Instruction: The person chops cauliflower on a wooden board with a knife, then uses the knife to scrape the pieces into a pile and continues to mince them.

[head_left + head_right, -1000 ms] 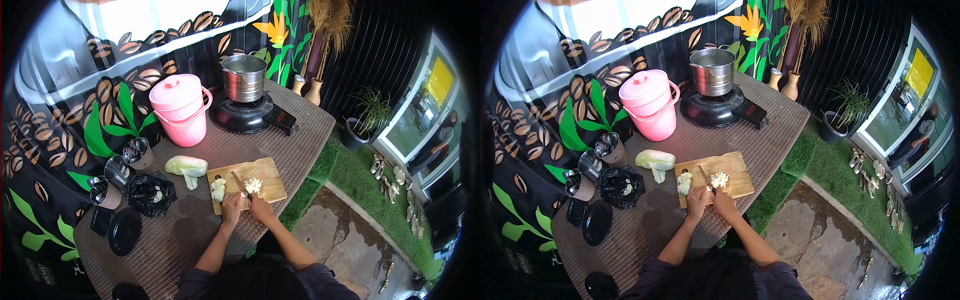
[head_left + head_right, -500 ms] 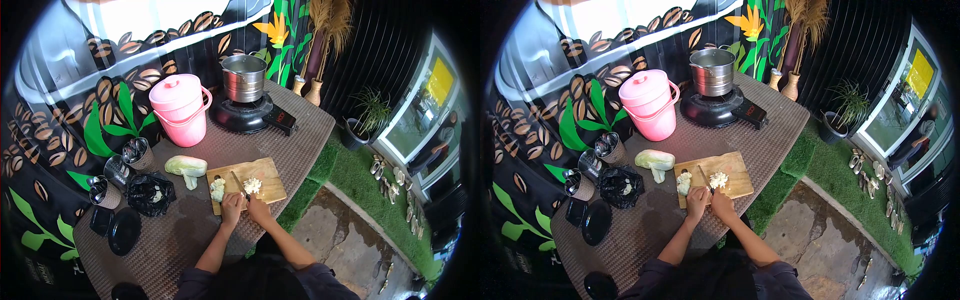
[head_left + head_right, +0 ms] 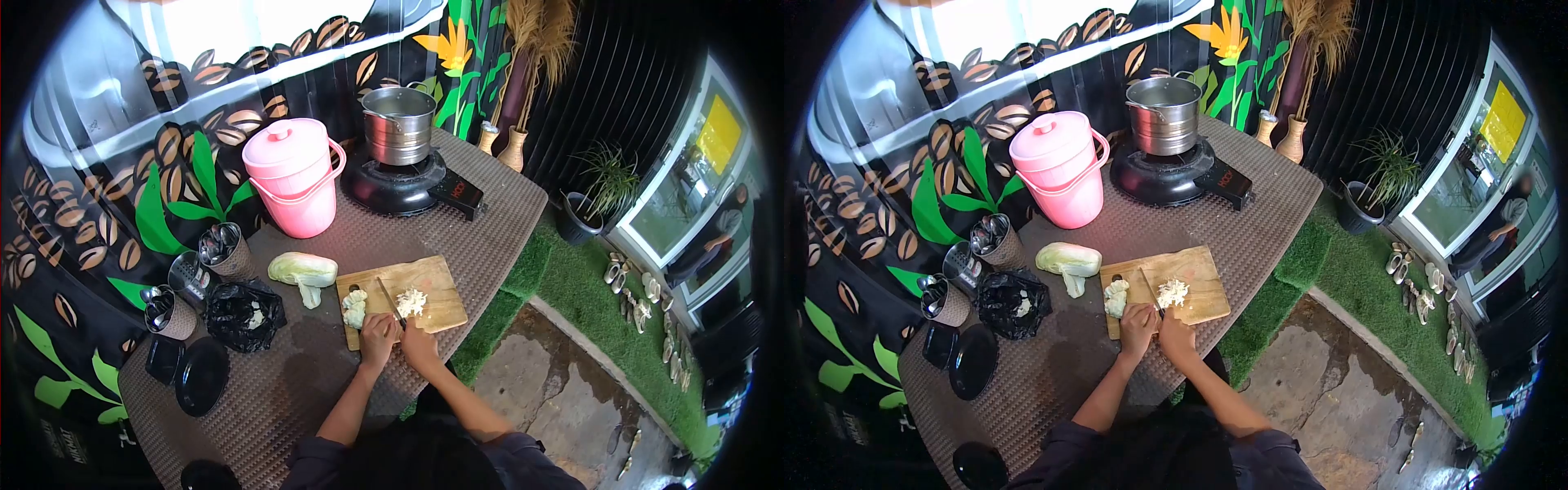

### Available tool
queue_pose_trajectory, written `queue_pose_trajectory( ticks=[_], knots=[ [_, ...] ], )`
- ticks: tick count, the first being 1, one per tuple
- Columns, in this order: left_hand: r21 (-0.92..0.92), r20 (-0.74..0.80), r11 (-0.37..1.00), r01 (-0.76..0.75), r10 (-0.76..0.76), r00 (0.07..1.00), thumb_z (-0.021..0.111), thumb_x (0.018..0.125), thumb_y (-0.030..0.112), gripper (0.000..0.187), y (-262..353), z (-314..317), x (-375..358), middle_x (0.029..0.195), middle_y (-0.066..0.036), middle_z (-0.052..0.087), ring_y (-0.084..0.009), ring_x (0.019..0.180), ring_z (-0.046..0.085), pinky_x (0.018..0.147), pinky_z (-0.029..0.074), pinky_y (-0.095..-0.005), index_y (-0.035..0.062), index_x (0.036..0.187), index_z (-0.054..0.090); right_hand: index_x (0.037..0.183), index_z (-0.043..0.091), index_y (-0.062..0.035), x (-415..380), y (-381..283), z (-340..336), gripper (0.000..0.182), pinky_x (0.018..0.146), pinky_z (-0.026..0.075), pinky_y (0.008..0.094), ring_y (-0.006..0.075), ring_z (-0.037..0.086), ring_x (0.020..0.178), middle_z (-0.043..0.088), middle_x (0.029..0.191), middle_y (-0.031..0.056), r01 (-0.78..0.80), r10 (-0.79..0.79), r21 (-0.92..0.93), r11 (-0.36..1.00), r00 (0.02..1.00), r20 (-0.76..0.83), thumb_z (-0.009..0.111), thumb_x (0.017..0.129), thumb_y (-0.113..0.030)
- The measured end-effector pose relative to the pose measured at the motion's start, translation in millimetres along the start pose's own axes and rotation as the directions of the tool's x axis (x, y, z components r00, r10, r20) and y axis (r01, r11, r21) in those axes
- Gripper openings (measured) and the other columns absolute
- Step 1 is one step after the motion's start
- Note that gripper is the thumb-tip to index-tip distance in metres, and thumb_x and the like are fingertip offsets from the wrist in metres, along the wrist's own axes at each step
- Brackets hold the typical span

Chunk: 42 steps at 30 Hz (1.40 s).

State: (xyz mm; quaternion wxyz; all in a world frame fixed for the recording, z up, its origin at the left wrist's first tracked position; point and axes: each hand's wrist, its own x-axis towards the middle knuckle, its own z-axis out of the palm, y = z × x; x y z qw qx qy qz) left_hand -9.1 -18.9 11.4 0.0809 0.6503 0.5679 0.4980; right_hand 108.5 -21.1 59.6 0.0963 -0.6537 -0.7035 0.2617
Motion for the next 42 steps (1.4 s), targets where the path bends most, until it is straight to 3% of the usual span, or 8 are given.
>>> queue_pose_trajectory(
  ticks=[8,14,20,26,30,37,42],
  knots=[
    [0.005,0.005,1.0,-0.002,0.002,1.0,0.067,0.078,0.003,0.013,-2.9,2.1,-0.1,0.091,-0.011,0.067,-0.0267,0.089,0.06,0.078,0.051,-0.0359,-0.0027,0.089,0.07,0.111,0.045,0.002,4.1,0.9,-7.4,0.034,0.072,0.052,0.0531,0.045,0.065,0.081,0.065,0.085,0.029,0.04,-0.04,-0.008,0.999,0.999,-0.025,0.049,0.093,-0.026],
    [-0.001,-0.002,1.0,-0.013,0.013,1.0,0.067,0.078,0.004,0.012,-1.2,0.3,0.6,0.091,-0.011,0.067,-0.0272,0.089,0.06,0.078,0.05,-0.036,-0.0022,0.088,0.07,0.111,0.045,0.0022,1.3,3.3,9.1,0.034,0.073,0.052,0.0539,0.0459,0.064,0.083,0.064,0.089,0.0295,-0.04,0.041,0.019,0.999,0.998,-0.041,0.051,0.091,-0.025],
    [-0.007,0.011,1.0,-0.012,0.012,1.0,0.067,0.079,0.004,0.013,-3.6,1.6,-0.5,0.091,-0.011,0.067,-0.0273,0.09,0.06,0.078,0.051,-0.0359,-0.0022,0.089,0.07,0.109,0.045,0.0015,7.5,6.5,-3.0,0.032,0.073,0.051,0.0548,0.0459,0.064,0.083,0.065,0.088,0.0293,0.014,-0.013,0.02,1.0,1.0,-0.026,0.051,0.091,-0.025],
    [-0.02,0.014,1.0,0.005,-0.005,1.0,0.066,0.078,0.003,0.012,-0.3,-0.4,-0.2,0.093,-0.011,0.068,-0.0272,0.091,0.06,0.079,0.051,-0.0357,-0.0018,0.089,0.07,0.109,0.045,0.0002,1.9,3.6,16.7,0.031,0.073,0.051,0.0551,0.0456,0.065,0.083,0.065,0.086,0.0288,-0.08,0.08,0.022,0.997,0.996,-0.026,0.05,0.091,-0.024],
    [0.002,0.023,1.0,-0.01,0.01,1.0,0.066,0.079,0.003,0.012,1.7,-2.9,-0.7,0.093,-0.011,0.068,-0.0268,0.091,0.06,0.08,0.05,-0.0356,-0.0018,0.089,0.07,0.11,0.045,0.0009,8.5,1.2,6.5,0.031,0.073,0.052,0.0537,0.0449,0.065,0.082,0.065,0.086,0.0284,0.015,-0.016,-0.012,1.0,0.998,-0.053,0.05,0.091,-0.022],
    [-0.024,0.03,1.0,0.013,-0.012,0.999,0.066,0.079,0.003,0.013,1.3,-1.9,1.4,0.093,-0.011,0.068,-0.0265,0.091,0.06,0.08,0.05,-0.0353,-0.0031,0.09,0.07,0.108,0.045,0.0009,-8.4,0.2,9.3,0.029,0.071,0.052,0.0536,0.0452,0.065,0.08,0.065,0.085,0.0283,-0.042,0.041,-0.023,0.999,0.999,-0.023,0.05,0.091,-0.022],
    [-0.017,0.041,1.0,0.022,-0.021,0.999,0.066,0.079,0.003,0.014,-1.2,-0.8,-1.7,0.093,-0.011,0.068,-0.0269,0.091,0.06,0.08,0.05,-0.0353,-0.0035,0.09,0.07,0.108,0.045,0.0005,7.4,7.4,7.1,0.03,0.072,0.051,0.0545,0.0462,0.064,0.082,0.064,0.086,0.0293,0.006,-0.006,0.013,1.0,0.999,-0.035,0.049,0.093,-0.025]
  ],
)
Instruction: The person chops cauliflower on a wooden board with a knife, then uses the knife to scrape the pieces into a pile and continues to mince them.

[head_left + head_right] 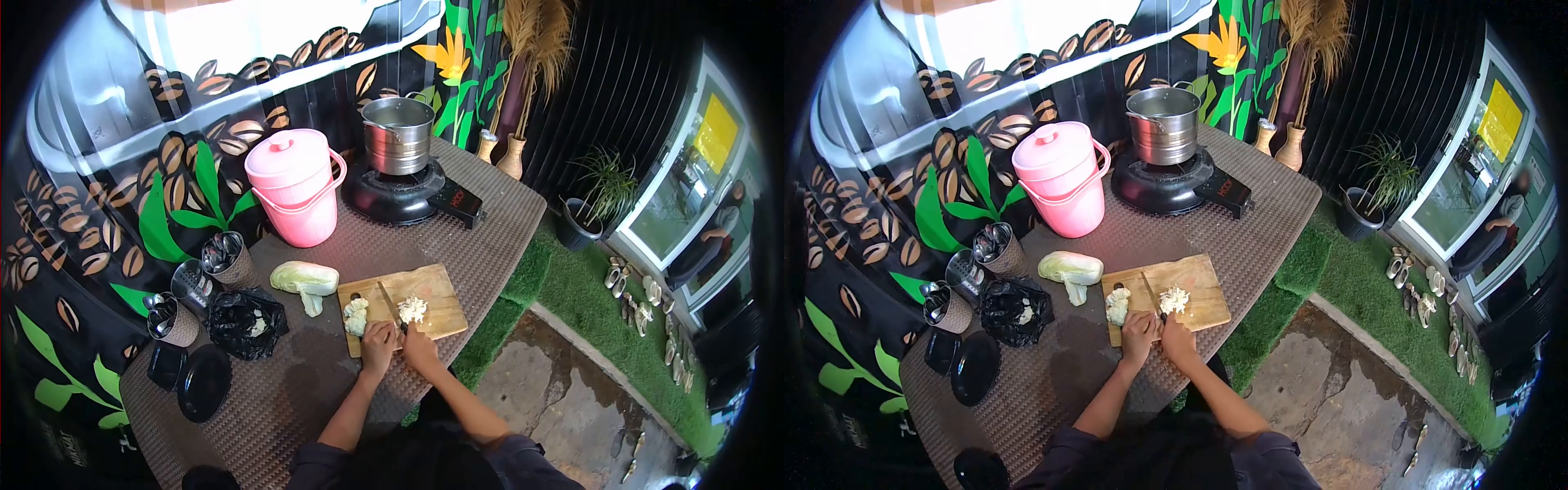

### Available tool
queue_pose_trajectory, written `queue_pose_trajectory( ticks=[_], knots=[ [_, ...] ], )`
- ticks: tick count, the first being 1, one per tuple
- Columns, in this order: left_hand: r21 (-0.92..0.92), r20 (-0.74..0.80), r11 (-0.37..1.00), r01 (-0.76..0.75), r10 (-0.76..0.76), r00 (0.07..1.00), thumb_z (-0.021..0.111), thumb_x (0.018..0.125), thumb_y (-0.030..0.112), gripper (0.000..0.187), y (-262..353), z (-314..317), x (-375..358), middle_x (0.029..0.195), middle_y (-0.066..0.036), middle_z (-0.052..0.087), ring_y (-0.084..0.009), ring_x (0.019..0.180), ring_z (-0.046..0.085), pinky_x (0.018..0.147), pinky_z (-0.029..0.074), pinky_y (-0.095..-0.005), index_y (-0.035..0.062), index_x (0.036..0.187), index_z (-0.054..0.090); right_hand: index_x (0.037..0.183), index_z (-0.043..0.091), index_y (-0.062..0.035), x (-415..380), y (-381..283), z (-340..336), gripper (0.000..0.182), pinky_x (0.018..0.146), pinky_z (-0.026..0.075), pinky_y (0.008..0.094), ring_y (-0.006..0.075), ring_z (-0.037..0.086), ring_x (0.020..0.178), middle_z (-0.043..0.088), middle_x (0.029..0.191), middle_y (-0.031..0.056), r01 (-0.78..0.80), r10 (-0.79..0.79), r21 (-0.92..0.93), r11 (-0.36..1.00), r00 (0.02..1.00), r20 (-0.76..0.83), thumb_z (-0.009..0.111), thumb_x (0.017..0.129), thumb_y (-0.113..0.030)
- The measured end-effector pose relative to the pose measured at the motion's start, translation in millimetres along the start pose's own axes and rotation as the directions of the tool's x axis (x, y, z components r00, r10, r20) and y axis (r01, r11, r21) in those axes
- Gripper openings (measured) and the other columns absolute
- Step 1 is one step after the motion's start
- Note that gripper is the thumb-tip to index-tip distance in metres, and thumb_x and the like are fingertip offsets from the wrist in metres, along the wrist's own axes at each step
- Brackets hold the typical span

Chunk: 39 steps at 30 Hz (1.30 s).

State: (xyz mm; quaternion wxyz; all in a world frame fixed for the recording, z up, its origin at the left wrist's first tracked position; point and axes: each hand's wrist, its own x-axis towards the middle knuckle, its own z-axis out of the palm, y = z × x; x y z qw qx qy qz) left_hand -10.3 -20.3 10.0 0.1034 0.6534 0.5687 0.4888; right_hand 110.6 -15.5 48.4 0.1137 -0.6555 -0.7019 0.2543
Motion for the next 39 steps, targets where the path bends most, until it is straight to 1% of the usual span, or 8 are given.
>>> queue_pose_trajectory(
  ticks=[5,7,11,13,20,22,32,39],
  knots=[
    [0.004,-0.035,1.0,-0.011,0.011,0.999,0.067,0.078,0.002,0.013,1.4,0.5,1.7,0.092,-0.012,0.067,-0.0271,0.09,0.06,0.079,0.05,-0.0355,-0.0032,0.089,0.07,0.108,0.045,-0.0001,-13.8,-5.6,-2.3,0.034,0.073,0.05,0.0559,0.0459,0.064,0.081,0.064,0.085,0.029,0.0,0.0,0.005,1.0,1.0,-0.009,0.051,0.092,-0.029],
    [0.007,-0.034,1.0,-0.016,0.016,0.999,0.067,0.078,0.002,0.013,0.9,0.6,2.0,0.091,-0.011,0.066,-0.027,0.09,0.059,0.079,0.05,-0.0355,-0.0034,0.089,0.07,0.105,0.045,0.0016,-15.2,-9.3,5.7,0.032,0.065,0.055,0.0493,0.0422,0.067,0.074,0.066,0.079,0.0251,-0.018,0.015,-0.061,0.998,0.999,-0.049,0.048,0.093,-0.028],
    [-0.005,-0.021,1.0,-0.012,0.012,1.0,0.068,0.078,0.001,0.013,0.7,0.1,1.5,0.091,-0.011,0.066,-0.0269,0.09,0.059,0.078,0.051,-0.0359,-0.0038,0.09,0.07,0.105,0.045,0.0008,0.0,-4.6,17.0,0.032,0.065,0.055,0.0492,0.0417,0.067,0.072,0.066,0.076,0.0239,0.044,-0.051,-0.061,0.997,0.992,-0.119,0.047,0.094,-0.029],
    [0.0,-0.019,1.0,-0.014,0.014,1.0,0.068,0.078,0.001,0.013,1.4,-0.1,1.0,0.091,-0.012,0.066,-0.0269,0.09,0.059,0.078,0.051,-0.0359,-0.0039,0.089,0.07,0.107,0.044,0.0,2.4,-6.3,5.4,0.03,0.07,0.052,0.0548,0.0454,0.065,0.077,0.065,0.081,0.0273,0.031,-0.032,-0.029,0.999,0.999,-0.027,0.049,0.092,-0.026],
    [0.001,-0.014,1.0,-0.008,0.008,1.0,0.067,0.079,0.003,0.013,3.0,-1.8,2.8,0.091,-0.012,0.066,-0.0274,0.09,0.059,0.079,0.05,-0.0362,-0.0047,0.088,0.07,0.106,0.044,0.0011,-20.1,-5.9,11.5,0.03,0.07,0.052,0.0543,0.0458,0.065,0.079,0.065,0.082,0.0278,0.003,-0.009,-0.068,0.998,0.995,-0.094,0.051,0.092,-0.025],
    [-0.008,-0.008,1.0,-0.002,0.002,1.0,0.067,0.079,0.003,0.013,4.5,-3.9,4.3,0.091,-0.012,0.066,-0.0276,0.091,0.059,0.079,0.05,-0.0364,-0.0047,0.088,0.07,0.1,0.046,0.0,-16.7,-10.4,5.5,0.026,0.069,0.054,0.0499,0.0428,0.067,0.077,0.065,0.083,0.028,-0.029,0.028,-0.021,0.999,0.999,-0.043,0.048,0.093,-0.025],
    [-0.029,-0.009,0.999,0.018,-0.018,1.0,0.067,0.077,0.002,0.015,-0.2,-1.2,0.9,0.092,-0.013,0.066,-0.0285,0.092,0.059,0.081,0.05,-0.0367,-0.0049,0.089,0.069,0.105,0.045,0.0031,-11.5,-11.4,-17.8,0.031,0.073,0.052,0.0533,0.0463,0.064,0.083,0.064,0.086,0.0304,0.04,-0.038,-0.038,0.998,0.998,0.053,0.051,0.09,-0.023],
    [-0.01,-0.018,0.999,-0.041,0.04,0.999,0.067,0.077,0.001,0.014,0.2,-1.3,2.5,0.09,-0.013,0.067,-0.0285,0.091,0.059,0.08,0.05,-0.0366,-0.0045,0.089,0.069,0.103,0.044,0.0006,-10.4,-9.3,14.0,0.027,0.069,0.053,0.0535,0.0446,0.065,0.078,0.064,0.083,0.0292,0.018,-0.018,0.008,1.0,0.997,-0.073,0.051,0.092,-0.023]
  ],
)
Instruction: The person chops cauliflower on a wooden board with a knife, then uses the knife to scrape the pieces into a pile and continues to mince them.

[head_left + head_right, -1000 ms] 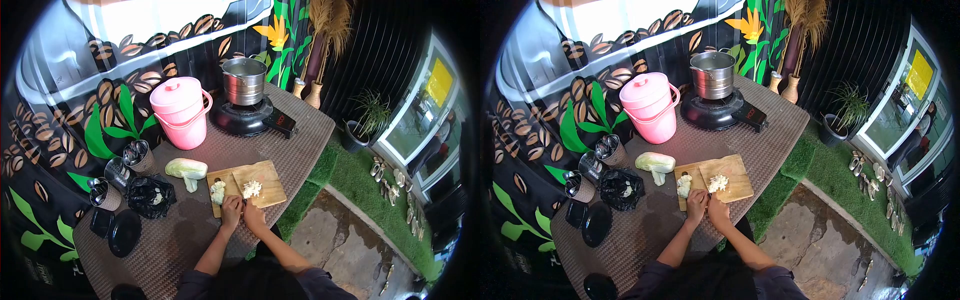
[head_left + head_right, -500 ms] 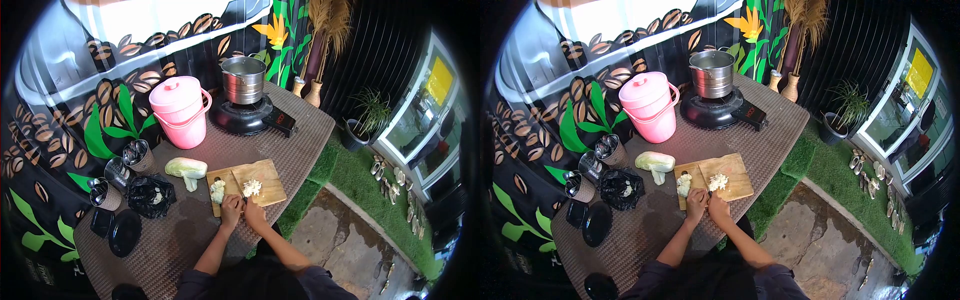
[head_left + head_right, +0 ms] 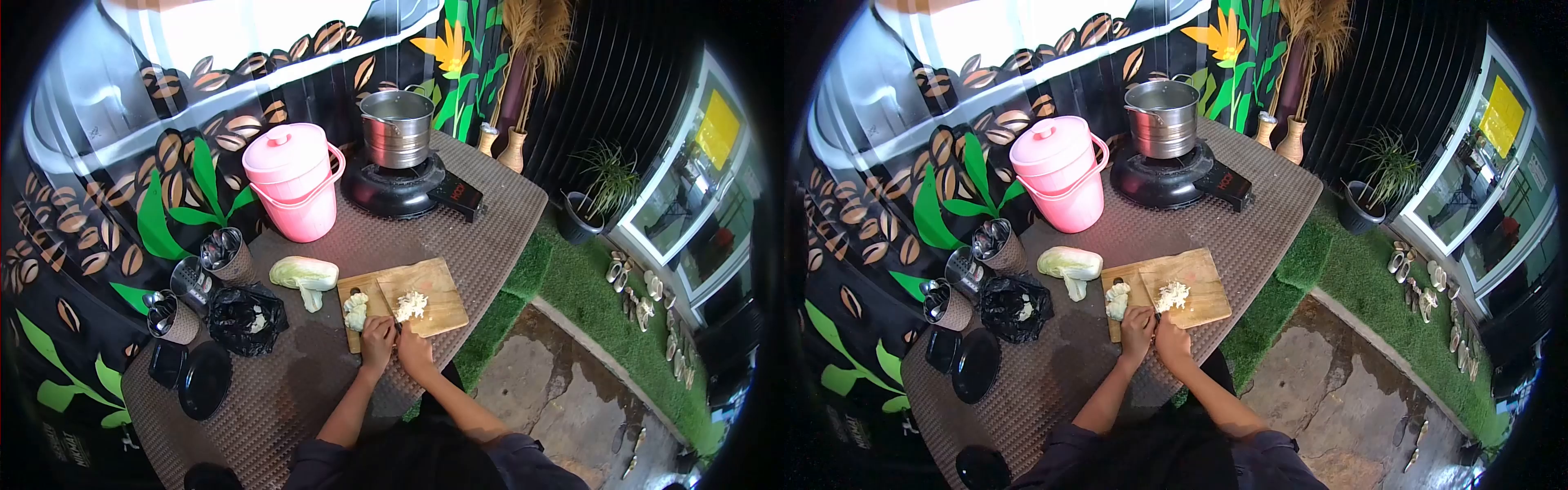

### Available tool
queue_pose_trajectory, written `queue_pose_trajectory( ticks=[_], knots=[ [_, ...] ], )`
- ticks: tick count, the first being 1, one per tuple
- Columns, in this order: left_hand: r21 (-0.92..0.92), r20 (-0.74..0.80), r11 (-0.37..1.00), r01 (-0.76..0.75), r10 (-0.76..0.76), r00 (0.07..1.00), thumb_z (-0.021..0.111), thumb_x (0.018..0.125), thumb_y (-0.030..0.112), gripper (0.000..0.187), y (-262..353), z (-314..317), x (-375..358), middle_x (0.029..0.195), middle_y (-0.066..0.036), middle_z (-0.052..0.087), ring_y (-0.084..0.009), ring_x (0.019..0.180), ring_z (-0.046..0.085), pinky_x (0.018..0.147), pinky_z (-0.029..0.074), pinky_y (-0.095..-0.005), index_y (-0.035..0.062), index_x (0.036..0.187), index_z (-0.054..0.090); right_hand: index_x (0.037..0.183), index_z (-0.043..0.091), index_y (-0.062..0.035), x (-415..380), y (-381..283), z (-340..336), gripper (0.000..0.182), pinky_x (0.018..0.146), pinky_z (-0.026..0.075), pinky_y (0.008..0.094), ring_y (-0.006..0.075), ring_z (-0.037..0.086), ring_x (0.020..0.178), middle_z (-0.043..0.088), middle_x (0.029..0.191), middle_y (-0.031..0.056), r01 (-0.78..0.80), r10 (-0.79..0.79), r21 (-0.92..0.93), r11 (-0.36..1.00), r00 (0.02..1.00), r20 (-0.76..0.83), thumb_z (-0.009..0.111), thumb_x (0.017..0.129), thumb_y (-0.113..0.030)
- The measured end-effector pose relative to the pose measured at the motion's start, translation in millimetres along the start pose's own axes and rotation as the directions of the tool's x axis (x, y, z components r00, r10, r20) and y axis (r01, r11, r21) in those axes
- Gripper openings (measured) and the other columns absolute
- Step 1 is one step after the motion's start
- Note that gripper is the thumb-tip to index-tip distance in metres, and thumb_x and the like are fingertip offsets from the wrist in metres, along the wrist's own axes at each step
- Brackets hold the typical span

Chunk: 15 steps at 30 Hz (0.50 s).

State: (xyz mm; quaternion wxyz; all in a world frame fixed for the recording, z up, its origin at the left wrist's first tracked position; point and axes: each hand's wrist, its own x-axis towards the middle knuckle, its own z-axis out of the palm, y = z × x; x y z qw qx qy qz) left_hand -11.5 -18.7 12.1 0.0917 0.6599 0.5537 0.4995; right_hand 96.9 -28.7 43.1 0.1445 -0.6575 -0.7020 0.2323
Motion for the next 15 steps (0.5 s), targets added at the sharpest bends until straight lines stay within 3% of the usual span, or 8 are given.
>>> queue_pose_trajectory(
  ticks=[5,11,15],
  knots=[
    [-0.015,-0.019,0.999,0.029,-0.029,0.999,0.067,0.077,0.001,0.012,-1.2,1.9,-1.1,0.089,-0.013,0.067,-0.0284,0.089,0.06,0.078,0.05,-0.037,-0.0043,0.087,0.07,0.102,0.046,-0.0006,16.9,4.9,-10.4,0.029,0.067,0.053,0.0508,0.0421,0.066,0.079,0.065,0.083,0.0275,0.025,-0.023,-0.042,0.999,0.999,0.043,0.047,0.094,-0.028],
    [-0.022,-0.018,0.999,0.036,-0.037,0.999,0.067,0.077,0.001,0.01,0.7,-0.9,-1.2,0.089,-0.012,0.067,-0.0283,0.09,0.06,0.079,0.05,-0.0365,-0.0042,0.085,0.069,0.105,0.046,0.0031,10.0,4.0,-32.2,0.032,0.073,0.051,0.0533,0.0466,0.064,0.081,0.064,0.086,0.0304,0.05,-0.049,0.0,0.999,0.99,0.134,0.05,0.091,-0.025],
    [-0.039,-0.027,0.998,0.046,-0.047,0.999,0.067,0.076,0.0,0.01,-0.8,-0.1,-1.1,0.089,-0.013,0.067,-0.0287,0.09,0.06,0.079,0.05,-0.0366,-0.0044,0.085,0.069,0.103,0.046,0.0017,-2.4,2.9,-10.1,0.028,0.069,0.053,0.0527,0.0451,0.065,0.076,0.065,0.08,0.0287,0.055,-0.053,-0.049,0.997,0.998,0.042,0.051,0.09,-0.023]
  ],
)
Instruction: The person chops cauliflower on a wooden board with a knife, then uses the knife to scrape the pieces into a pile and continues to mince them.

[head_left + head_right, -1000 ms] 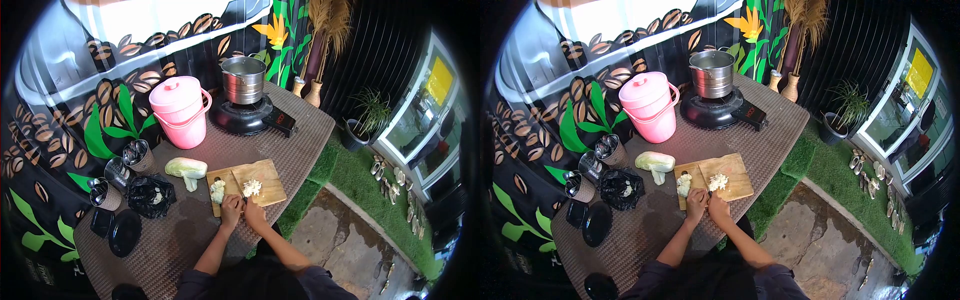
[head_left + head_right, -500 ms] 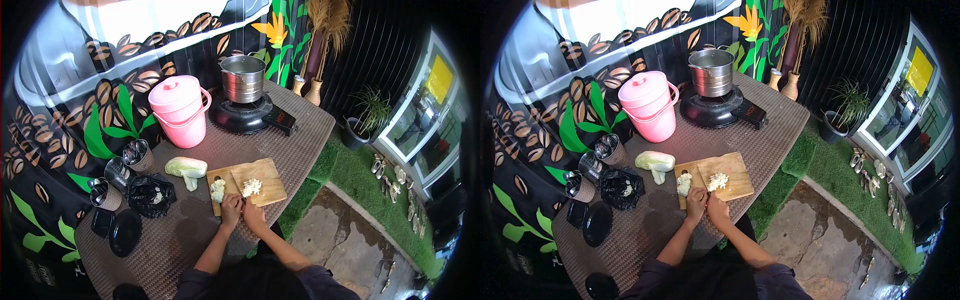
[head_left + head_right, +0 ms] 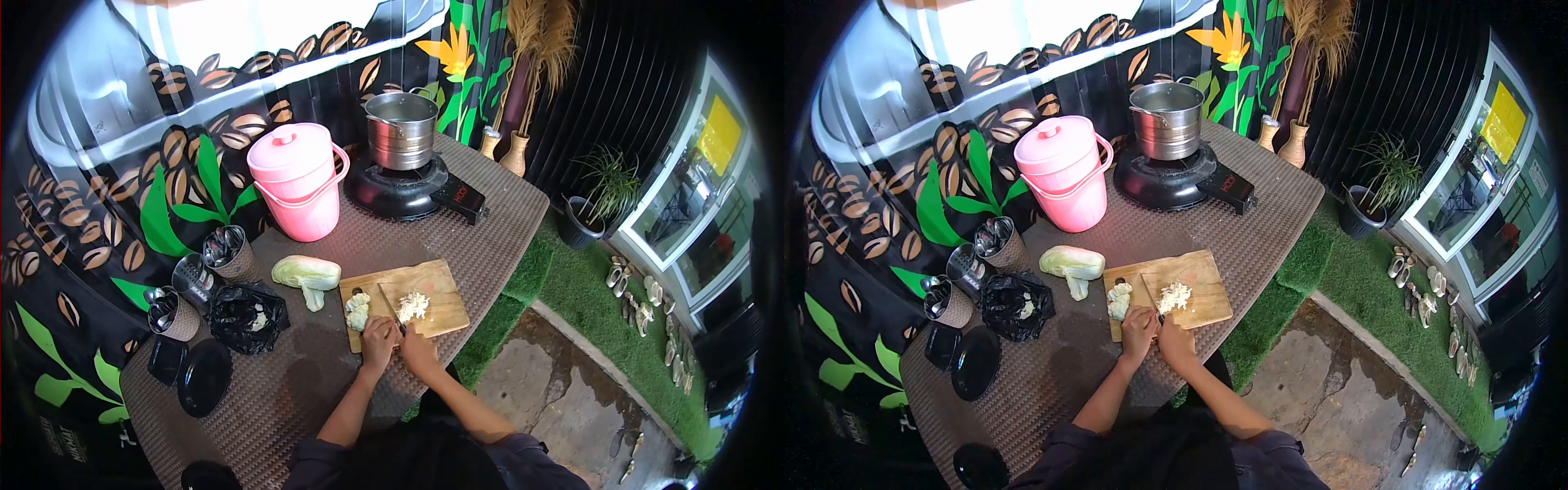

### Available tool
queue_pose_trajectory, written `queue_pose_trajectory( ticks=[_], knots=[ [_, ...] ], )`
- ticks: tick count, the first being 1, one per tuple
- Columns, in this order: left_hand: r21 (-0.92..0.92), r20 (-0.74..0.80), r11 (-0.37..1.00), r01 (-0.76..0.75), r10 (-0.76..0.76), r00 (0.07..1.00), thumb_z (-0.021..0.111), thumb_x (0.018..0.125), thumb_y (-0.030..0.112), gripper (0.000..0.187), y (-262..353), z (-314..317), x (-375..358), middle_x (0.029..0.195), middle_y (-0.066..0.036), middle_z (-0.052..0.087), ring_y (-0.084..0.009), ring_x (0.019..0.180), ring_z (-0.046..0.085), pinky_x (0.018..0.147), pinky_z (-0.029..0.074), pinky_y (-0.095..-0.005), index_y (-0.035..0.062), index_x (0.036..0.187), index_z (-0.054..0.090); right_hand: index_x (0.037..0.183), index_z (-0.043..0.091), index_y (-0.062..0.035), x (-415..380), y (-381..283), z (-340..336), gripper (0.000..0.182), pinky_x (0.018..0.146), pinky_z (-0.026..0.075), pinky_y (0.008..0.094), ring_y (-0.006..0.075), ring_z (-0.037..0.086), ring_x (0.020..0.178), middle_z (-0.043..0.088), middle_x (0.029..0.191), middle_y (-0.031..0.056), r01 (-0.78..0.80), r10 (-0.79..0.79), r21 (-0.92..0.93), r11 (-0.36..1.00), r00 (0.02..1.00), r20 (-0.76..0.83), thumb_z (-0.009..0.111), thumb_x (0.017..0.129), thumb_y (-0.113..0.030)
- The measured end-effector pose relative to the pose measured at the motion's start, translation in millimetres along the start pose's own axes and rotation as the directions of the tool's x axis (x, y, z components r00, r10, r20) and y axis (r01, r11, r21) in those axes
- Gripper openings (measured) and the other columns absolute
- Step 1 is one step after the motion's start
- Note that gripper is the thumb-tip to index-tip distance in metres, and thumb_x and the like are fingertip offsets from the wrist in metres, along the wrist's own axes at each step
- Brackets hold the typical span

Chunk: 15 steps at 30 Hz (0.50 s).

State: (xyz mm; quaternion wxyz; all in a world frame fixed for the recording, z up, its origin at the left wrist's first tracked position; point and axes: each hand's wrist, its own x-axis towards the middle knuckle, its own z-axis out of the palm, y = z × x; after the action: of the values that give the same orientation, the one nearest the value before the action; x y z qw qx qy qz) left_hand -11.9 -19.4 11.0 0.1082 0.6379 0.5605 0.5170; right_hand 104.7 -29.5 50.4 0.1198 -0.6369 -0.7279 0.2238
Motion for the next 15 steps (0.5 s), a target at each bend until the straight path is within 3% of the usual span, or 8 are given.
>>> queue_pose_trajectory(
  ticks=[2,6,11,15],
  knots=[
    [0.014,0.003,1.0,-0.027,0.027,1.0,0.068,0.075,-0.001,0.01,-0.9,-0.3,0.1,0.089,-0.013,0.067,-0.0288,0.09,0.06,0.079,0.05,-0.0364,-0.0045,0.084,0.069,0.1,0.046,-0.0001,-3.1,-0.8,8.5,0.024,0.062,0.054,0.0518,0.0425,0.066,0.07,0.065,0.073,0.026,0.009,-0.011,-0.021,1.0,0.995,-0.103,0.051,0.09,-0.021],
    [0.019,-0.003,0.999,-0.05,0.05,0.999,0.068,0.075,-0.001,0.01,1.3,-1.9,1.6,0.089,-0.013,0.067,-0.0288,0.09,0.06,0.079,0.05,-0.0362,-0.0048,0.084,0.069,0.098,0.045,-0.0014,5.8,3.3,18.9,0.021,0.057,0.054,0.0508,0.0401,0.067,0.065,0.065,0.069,0.0239,0.045,-0.055,-0.076,0.996,0.988,-0.141,0.052,0.091,-0.02],
    [0.004,0.004,1.0,-0.022,0.022,1.0,0.068,0.074,-0.001,0.01,0.2,1.0,-0.2,0.088,-0.013,0.067,-0.0285,0.089,0.06,0.079,0.05,-0.0367,-0.005,0.084,0.069,0.1,0.045,-0.0009,13.6,9.8,-3.6,0.026,0.066,0.053,0.0519,0.0422,0.066,0.075,0.065,0.077,0.0257,0.034,-0.033,-0.037,0.999,0.999,0.017,0.053,0.091,-0.024],
    [0.018,0.005,0.999,-0.039,0.039,0.999,0.068,0.075,0.0,0.009,2.0,-1.2,-0.2,0.088,-0.012,0.067,-0.0281,0.089,0.06,0.078,0.05,-0.0368,-0.0046,0.082,0.068,0.103,0.045,-0.0008,3.2,12.9,-11.1,0.028,0.069,0.053,0.0524,0.0437,0.065,0.078,0.065,0.082,0.0278,0.021,-0.02,-0.008,1.0,0.999,0.045,0.052,0.091,-0.025]
  ],
)
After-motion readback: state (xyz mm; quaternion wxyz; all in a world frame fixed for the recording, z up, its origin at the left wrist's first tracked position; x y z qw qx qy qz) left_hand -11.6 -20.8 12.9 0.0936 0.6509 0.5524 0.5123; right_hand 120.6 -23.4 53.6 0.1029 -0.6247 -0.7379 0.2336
